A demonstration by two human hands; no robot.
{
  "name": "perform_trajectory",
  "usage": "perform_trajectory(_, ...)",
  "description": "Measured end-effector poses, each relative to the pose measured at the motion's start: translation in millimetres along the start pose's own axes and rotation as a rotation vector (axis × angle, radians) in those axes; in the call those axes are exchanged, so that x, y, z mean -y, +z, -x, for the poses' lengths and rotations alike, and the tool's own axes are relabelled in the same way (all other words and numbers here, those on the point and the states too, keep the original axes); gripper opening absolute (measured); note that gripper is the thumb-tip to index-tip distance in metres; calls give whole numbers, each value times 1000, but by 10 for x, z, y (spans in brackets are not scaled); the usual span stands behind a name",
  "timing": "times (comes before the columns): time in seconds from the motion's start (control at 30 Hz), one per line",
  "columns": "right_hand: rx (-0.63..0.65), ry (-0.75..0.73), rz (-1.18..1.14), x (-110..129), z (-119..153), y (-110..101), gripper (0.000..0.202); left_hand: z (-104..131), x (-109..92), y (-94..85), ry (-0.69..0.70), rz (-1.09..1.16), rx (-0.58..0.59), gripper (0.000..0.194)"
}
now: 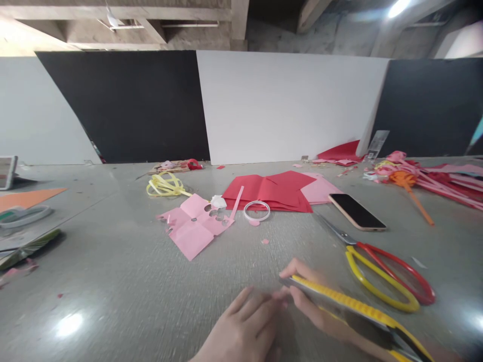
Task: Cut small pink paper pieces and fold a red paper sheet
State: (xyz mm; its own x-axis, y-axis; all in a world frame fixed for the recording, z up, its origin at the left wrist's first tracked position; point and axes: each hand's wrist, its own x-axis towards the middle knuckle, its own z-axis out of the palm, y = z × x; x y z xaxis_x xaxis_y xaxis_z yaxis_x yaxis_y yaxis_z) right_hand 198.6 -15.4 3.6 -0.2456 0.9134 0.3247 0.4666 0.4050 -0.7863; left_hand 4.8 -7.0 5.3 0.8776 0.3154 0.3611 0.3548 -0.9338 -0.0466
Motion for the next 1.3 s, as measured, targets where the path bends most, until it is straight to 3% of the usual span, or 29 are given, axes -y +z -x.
perform_trajectory(0.27, 137, 199, -113, -110, -45, -129, 16, 7, -3, 12, -3, -3, -18, 29)
perform_trajectory(0.57, 306, 70, 89, -64, -125, -217, 13, -10, -4, -2, -17, 22, 67, 33)
perform_trajectory(0.93, 278, -1, 114, 138, -104, -259, 21, -70, 15, -101, -37, 128, 156, 36)
perform_trajectory(1.3, 300, -91, 161, 188, -127, -277, 24, -16, 73, 62, -102, 326, 101, 52)
